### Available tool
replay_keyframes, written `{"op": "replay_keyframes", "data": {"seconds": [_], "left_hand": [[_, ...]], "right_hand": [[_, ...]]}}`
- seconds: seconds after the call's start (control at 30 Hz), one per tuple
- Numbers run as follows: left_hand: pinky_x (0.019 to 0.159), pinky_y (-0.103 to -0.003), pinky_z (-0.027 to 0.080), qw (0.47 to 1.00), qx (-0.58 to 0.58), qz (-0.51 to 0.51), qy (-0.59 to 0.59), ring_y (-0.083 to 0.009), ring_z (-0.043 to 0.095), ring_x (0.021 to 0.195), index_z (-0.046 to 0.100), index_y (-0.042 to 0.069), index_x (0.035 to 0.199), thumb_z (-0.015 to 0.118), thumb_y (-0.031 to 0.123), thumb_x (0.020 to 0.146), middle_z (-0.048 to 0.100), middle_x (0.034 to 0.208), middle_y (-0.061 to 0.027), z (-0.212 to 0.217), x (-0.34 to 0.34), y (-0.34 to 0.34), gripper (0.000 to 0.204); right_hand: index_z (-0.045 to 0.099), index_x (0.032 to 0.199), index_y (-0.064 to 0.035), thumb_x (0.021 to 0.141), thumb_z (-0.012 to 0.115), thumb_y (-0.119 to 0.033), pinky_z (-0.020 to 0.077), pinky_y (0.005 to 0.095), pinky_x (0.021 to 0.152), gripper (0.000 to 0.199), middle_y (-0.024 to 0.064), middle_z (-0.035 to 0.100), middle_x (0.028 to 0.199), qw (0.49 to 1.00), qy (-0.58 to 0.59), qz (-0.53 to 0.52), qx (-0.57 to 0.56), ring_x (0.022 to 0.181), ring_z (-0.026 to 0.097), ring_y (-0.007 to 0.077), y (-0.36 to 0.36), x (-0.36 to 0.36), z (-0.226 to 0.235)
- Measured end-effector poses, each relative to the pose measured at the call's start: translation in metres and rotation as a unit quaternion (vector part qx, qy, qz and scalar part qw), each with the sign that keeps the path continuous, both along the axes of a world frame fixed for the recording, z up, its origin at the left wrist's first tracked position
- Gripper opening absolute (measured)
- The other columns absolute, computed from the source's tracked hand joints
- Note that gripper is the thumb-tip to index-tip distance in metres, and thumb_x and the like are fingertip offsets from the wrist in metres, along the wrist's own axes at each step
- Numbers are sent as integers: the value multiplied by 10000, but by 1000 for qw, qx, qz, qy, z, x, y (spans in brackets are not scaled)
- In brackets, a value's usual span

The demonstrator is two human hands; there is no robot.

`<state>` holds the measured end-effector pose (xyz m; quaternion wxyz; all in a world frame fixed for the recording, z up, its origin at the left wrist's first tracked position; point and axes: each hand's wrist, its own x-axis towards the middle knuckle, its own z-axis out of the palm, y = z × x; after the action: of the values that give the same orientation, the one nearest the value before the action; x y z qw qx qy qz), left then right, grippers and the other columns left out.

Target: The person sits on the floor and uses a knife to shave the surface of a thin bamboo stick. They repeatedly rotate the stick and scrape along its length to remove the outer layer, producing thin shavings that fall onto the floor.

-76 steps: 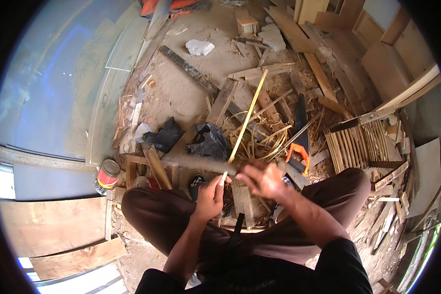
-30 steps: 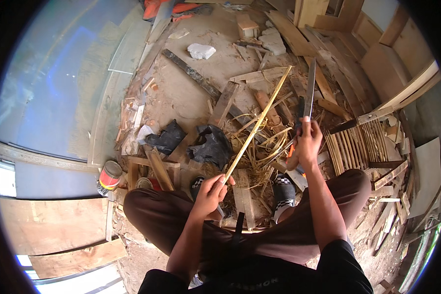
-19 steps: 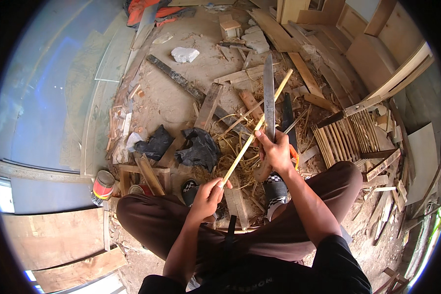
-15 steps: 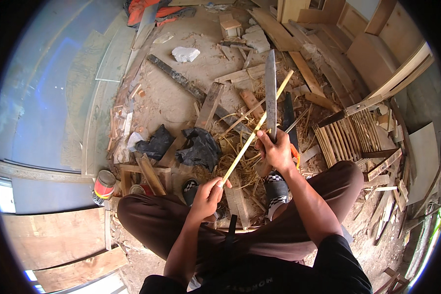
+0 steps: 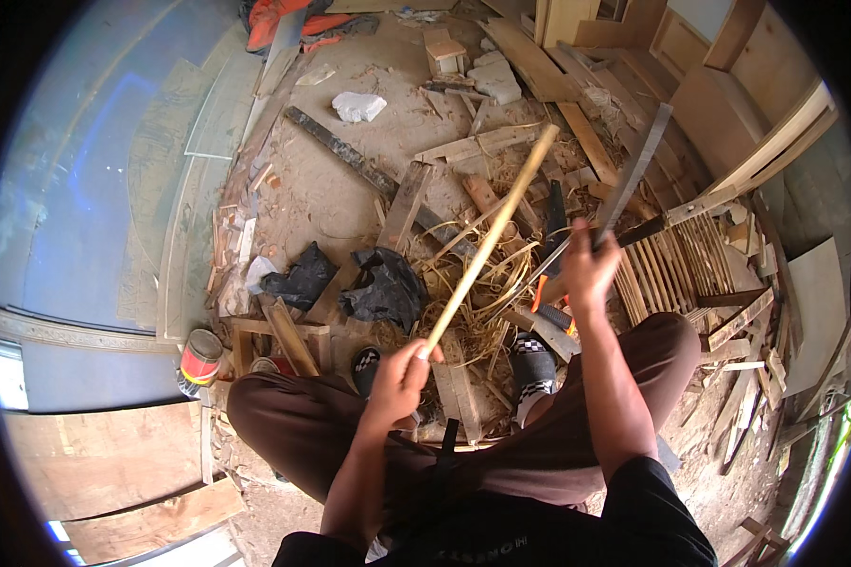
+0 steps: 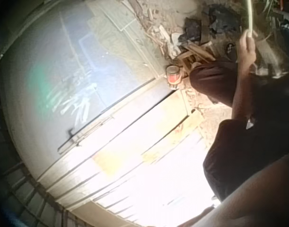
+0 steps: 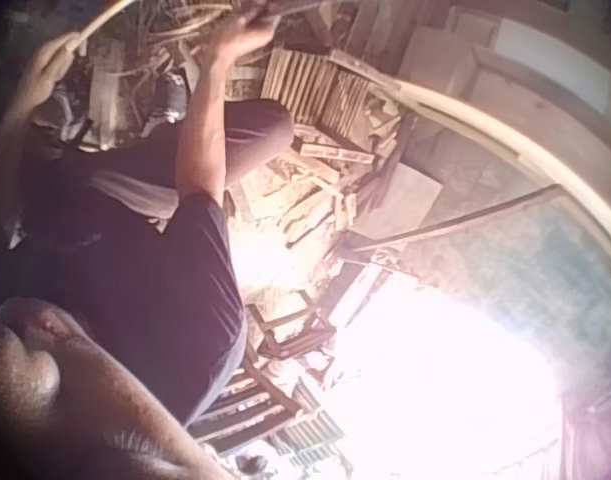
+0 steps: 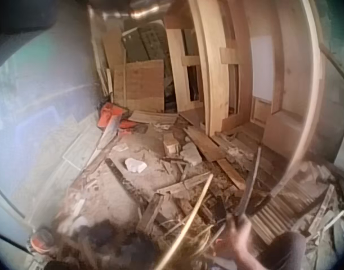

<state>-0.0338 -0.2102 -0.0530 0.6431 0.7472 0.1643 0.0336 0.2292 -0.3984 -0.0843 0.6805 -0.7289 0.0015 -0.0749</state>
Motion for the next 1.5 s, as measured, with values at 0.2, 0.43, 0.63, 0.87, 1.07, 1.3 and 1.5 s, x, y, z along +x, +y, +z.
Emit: {"op": "replay_keyframes", "data": {"seconds": [0.2,0.43,0.63,0.87,1.07,1.3,1.5], "left_hand": [[461,-254,229,999,-20,24,9,-35,273,471,599,-3,964,392,193,1087,325,543,51,6,-16,20,311],[465,-253,224,997,-72,27,3,-31,269,479,598,7,981,395,224,1093,317,555,58,-13,-2,6,317],[469,-252,242,999,-34,7,-6,-30,307,484,602,13,975,411,227,1090,347,547,51,-3,8,-9,309],[476,-245,249,1000,-29,-1,-4,-27,311,497,599,20,977,420,212,1088,348,566,53,-3,6,-11,285],[472,-281,263,997,59,21,-33,-54,327,487,609,30,970,453,139,1057,357,560,18,-11,5,-14,208],[460,-325,301,982,188,4,-24,-138,380,443,620,50,996,504,113,1030,396,548,-56,7,6,-15,137],[485,-319,325,976,214,-19,-30,-128,400,468,650,43,1020,489,107,1032,440,586,-57,0,6,-24,174]], "right_hand": [[553,766,-47,984,646,-417,387,289,399,440,-3,505,567,955,31,-119,270,437,484,114,-39,33,34],[601,781,-30,962,674,-433,375,278,402,448,10,559,582,967,129,208,68,440,500,98,16,-50,14],[663,917,13,954,719,-216,376,247,403,239,-21,559,571,913,142,382,15,449,492,54,42,-106,10],[612,841,-2,996,651,-186,390,249,420,244,-7,536,558,912,150,379,50,456,489,67,45,-109,13],[561,816,-23,998,625,-172,396,260,459,243,-11,528,586,929,133,345,10,514,484,62,36,-101,5],[613,1015,33,942,714,-126,408,236,428,202,5,572,673,971,119,177,109,475,497,65,27,-66,19],[619,1028,37,972,682,-185,449,259,435,238,60,637,800,965,121,154,174,488,520,91,17,-51,15]]}}
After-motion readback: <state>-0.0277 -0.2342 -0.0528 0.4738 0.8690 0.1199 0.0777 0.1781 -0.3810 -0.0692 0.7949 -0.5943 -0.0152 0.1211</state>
